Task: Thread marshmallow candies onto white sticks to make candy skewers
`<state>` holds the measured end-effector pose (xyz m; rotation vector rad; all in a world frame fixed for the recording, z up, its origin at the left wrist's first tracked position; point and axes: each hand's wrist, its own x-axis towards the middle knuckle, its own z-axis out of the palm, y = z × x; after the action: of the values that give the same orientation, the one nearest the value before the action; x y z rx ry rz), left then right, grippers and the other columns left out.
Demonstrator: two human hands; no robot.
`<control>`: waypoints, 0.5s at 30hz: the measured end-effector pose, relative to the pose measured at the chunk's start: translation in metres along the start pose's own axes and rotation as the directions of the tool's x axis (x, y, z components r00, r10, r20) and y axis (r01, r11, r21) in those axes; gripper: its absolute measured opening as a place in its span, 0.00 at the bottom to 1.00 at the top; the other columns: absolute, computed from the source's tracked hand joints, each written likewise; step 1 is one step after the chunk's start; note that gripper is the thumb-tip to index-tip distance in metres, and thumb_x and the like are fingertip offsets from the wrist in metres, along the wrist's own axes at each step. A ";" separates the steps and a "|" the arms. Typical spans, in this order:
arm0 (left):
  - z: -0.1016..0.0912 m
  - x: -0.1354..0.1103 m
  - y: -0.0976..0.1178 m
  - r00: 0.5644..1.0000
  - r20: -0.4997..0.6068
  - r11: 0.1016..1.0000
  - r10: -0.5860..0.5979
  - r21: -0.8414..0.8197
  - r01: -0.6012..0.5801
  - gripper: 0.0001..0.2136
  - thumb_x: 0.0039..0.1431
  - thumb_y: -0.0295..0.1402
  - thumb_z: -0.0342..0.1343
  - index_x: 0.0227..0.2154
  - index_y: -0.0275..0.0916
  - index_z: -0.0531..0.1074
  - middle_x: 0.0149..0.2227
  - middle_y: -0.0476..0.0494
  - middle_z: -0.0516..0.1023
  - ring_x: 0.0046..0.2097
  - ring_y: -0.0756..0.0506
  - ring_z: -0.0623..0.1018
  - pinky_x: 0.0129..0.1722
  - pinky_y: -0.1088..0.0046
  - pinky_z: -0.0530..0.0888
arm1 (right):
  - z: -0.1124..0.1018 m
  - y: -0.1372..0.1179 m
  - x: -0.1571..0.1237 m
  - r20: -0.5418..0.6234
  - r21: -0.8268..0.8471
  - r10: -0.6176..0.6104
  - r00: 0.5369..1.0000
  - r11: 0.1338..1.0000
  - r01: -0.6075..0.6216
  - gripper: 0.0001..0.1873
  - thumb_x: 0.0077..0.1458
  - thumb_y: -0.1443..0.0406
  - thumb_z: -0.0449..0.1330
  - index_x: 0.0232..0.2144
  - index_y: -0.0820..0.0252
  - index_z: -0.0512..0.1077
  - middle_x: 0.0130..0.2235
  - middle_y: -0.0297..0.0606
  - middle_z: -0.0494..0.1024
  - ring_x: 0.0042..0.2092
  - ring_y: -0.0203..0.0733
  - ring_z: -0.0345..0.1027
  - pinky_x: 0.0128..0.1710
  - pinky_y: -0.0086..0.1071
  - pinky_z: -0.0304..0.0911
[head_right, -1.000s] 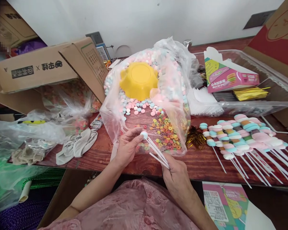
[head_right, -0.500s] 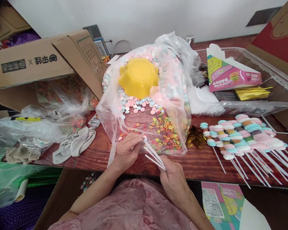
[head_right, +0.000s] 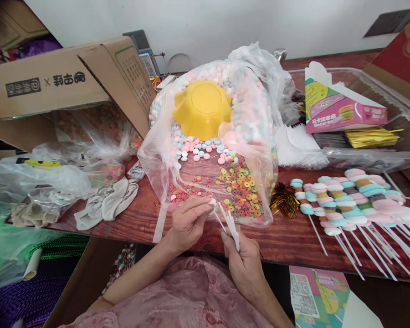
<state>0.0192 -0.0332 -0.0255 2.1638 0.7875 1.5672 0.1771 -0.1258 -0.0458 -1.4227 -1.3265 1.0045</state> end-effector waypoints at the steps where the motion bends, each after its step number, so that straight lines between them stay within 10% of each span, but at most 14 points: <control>1: 0.001 -0.001 0.000 1.000 -0.005 1.000 -0.011 -0.003 0.011 0.15 0.60 0.20 0.56 0.47 0.42 0.76 0.43 0.39 0.82 0.46 0.45 0.81 0.46 0.66 0.79 | 0.002 0.002 -0.001 -0.005 0.022 0.008 1.000 1.000 -0.008 0.18 0.65 0.57 0.55 0.26 0.60 0.70 0.20 0.28 0.62 0.23 0.34 0.56 0.25 0.28 0.54; 15: 0.036 -0.021 0.007 0.968 0.114 0.971 0.225 0.050 -0.232 0.15 0.59 0.23 0.49 0.48 0.36 0.71 0.46 0.31 0.79 0.50 0.40 0.80 0.45 0.63 0.80 | -0.001 0.024 -0.002 -0.166 0.112 0.054 0.985 0.993 -0.035 0.22 0.60 0.55 0.61 0.19 0.60 0.65 0.20 0.29 0.62 0.23 0.32 0.53 0.21 0.26 0.53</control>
<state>0.0497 -0.0508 -0.0483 2.4363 0.5769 1.5328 0.1835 -0.1275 -0.0692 -1.4265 -1.1048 0.9485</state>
